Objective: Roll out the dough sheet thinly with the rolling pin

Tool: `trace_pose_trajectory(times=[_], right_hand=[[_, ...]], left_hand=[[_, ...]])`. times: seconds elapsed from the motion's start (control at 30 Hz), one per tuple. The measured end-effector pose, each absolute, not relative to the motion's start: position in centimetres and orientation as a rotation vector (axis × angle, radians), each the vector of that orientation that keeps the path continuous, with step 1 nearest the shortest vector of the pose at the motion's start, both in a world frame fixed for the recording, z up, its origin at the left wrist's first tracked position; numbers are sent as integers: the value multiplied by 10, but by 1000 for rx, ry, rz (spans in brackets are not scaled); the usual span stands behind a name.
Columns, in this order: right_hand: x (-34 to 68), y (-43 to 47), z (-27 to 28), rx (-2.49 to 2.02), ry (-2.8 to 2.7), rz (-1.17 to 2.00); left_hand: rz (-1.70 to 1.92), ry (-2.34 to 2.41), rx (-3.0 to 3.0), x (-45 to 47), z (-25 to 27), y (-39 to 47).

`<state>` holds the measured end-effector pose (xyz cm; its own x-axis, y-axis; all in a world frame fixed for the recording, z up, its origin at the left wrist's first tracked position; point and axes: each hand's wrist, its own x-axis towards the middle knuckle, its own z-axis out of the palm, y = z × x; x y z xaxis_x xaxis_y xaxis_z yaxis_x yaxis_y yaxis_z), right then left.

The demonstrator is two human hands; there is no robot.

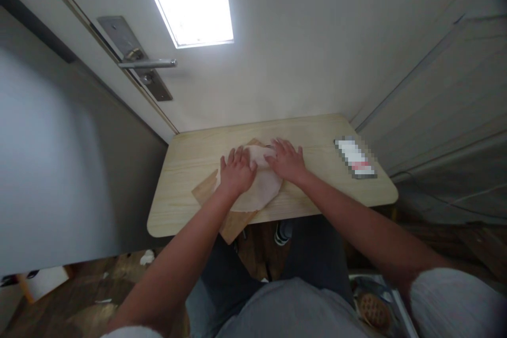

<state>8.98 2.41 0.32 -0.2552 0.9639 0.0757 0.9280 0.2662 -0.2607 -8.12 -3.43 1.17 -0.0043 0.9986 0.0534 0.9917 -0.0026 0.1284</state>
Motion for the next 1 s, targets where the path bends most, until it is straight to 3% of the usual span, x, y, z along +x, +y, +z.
trace_pose_trajectory(times=[0.3,1.0], right_hand=[[85,36,-3,-1715,-2255,85],[64,92,-1,-1856,-2181,115]], left_hand=[[441,2185,2202,-70,25,-13],[474,2232,2351,-85,22,52]])
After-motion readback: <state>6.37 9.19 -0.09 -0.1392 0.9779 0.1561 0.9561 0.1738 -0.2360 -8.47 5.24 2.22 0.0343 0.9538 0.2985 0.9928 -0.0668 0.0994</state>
